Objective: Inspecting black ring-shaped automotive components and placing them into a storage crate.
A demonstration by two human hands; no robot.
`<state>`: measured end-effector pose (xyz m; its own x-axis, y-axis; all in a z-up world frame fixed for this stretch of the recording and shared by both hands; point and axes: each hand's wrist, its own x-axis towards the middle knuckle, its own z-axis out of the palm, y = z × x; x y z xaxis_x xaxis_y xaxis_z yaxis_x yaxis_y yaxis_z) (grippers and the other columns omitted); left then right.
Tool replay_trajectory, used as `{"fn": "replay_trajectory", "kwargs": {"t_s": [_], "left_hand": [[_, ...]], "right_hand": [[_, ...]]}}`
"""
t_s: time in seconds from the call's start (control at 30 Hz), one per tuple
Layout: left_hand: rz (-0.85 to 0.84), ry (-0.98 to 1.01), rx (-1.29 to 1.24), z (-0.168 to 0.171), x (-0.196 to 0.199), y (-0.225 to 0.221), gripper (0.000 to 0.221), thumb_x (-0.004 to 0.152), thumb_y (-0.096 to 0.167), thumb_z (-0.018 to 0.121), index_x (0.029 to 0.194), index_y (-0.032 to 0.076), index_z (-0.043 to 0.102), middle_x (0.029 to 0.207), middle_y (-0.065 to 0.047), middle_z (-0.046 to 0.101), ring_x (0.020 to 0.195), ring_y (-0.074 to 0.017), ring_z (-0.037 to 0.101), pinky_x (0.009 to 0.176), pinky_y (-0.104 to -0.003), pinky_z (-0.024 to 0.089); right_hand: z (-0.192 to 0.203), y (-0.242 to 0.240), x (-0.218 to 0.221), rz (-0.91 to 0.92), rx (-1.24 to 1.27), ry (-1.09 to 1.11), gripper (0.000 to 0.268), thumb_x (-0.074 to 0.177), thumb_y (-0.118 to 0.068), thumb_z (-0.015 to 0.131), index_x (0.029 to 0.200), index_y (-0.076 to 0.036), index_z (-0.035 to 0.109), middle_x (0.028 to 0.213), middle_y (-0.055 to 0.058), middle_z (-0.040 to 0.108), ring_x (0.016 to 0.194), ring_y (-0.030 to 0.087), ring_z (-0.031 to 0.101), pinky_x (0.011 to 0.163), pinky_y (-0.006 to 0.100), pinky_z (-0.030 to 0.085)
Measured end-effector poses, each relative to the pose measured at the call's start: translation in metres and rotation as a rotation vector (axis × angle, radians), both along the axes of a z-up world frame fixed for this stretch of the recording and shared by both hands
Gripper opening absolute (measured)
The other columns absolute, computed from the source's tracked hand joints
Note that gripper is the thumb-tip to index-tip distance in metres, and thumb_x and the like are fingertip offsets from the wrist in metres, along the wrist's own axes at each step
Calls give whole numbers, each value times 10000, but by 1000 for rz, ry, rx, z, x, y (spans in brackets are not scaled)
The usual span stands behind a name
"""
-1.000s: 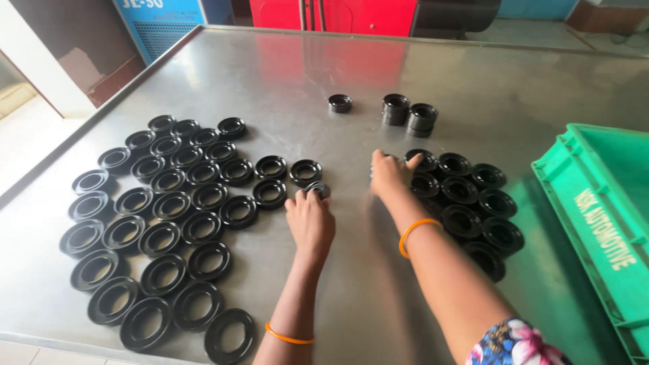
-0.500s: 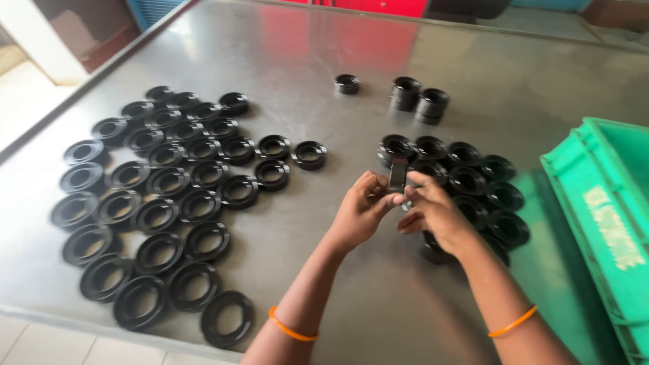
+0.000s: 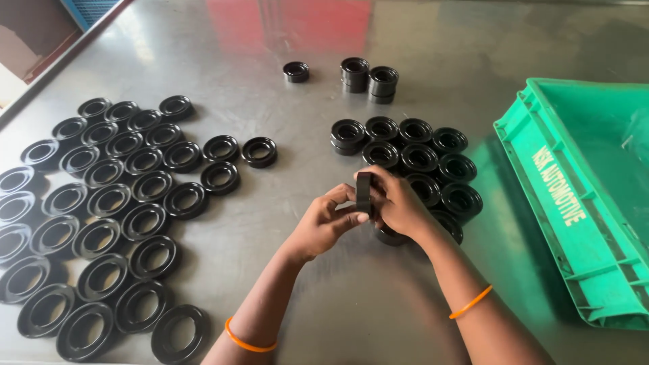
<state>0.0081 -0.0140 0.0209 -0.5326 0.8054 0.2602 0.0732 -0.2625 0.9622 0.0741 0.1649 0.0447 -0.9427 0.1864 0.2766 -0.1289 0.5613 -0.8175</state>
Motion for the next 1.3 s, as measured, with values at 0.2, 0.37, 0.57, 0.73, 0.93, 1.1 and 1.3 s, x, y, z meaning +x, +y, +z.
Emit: {"fn": "replay_trajectory", "kwargs": {"t_s": [0.2, 0.37, 0.57, 0.73, 0.93, 1.1, 1.3], "left_hand": [[0, -55, 22, 8, 5, -2, 203, 975, 126, 689, 1137, 16, 638, 1136, -29, 571, 1089, -127, 589, 994, -332, 495], [22, -67, 26, -1, -3, -1, 210, 989, 175, 672, 1119, 17, 624, 1097, -27, 609, 1048, -132, 597, 977, -325, 492], [53, -349, 60, -21, -19, 3, 348, 1055, 315, 559, 1148, -9, 647, 1078, -94, 680, 1038, -194, 630, 1009, -386, 505], [241, -880, 77, -17, -21, 7, 623, 1034, 551, 319, 1238, 25, 584, 1160, -134, 641, 1065, -290, 673, 1001, -512, 545], [300, -994, 241, -23, -29, 2, 786, 1000, 674, 200, 1296, 32, 543, 1228, -181, 693, 1099, -316, 678, 973, -477, 541], [351, -942, 186, -26, -33, 2, 743, 1010, 627, 260, 1235, 8, 603, 1141, -164, 729, 1012, -305, 702, 811, -437, 599], [448, -767, 40, -87, -69, 5, 509, 1091, 456, 453, 1121, -17, 640, 952, -115, 706, 808, -240, 676, 620, -383, 559]], "right_hand": [[-6, 0, -2, 34, 79, 250, 400, 906, 90, 577, 1273, -65, 599, 999, 116, 672, 805, 234, 682, 688, 357, 556], [5, -6, 1, 34, -166, -28, 312, 979, 8, 559, 1282, -57, 595, 907, 101, 675, 689, 227, 670, 596, 364, 541], [-9, -13, -6, 14, -130, 125, 275, 939, -36, 610, 1212, -1, 613, 905, 108, 624, 701, 172, 615, 577, 296, 512], [-17, -37, -5, -5, -388, -1, 350, 911, -167, 715, 1225, -13, 684, 955, 55, 650, 760, 162, 601, 620, 304, 494], [-9, -42, 6, 152, 503, 548, 288, 912, -275, 753, 1152, -120, 717, 999, 29, 603, 1035, 248, 591, 881, 356, 489], [12, -64, 11, -80, 754, 511, 390, 826, -356, 787, 1107, -96, 711, 1025, 27, 644, 1026, 276, 515, 900, 452, 346], [-18, -73, 7, -45, 774, 425, 458, 855, -226, 748, 1262, -29, 681, 1067, 40, 658, 1105, 251, 524, 1008, 473, 320]]}}
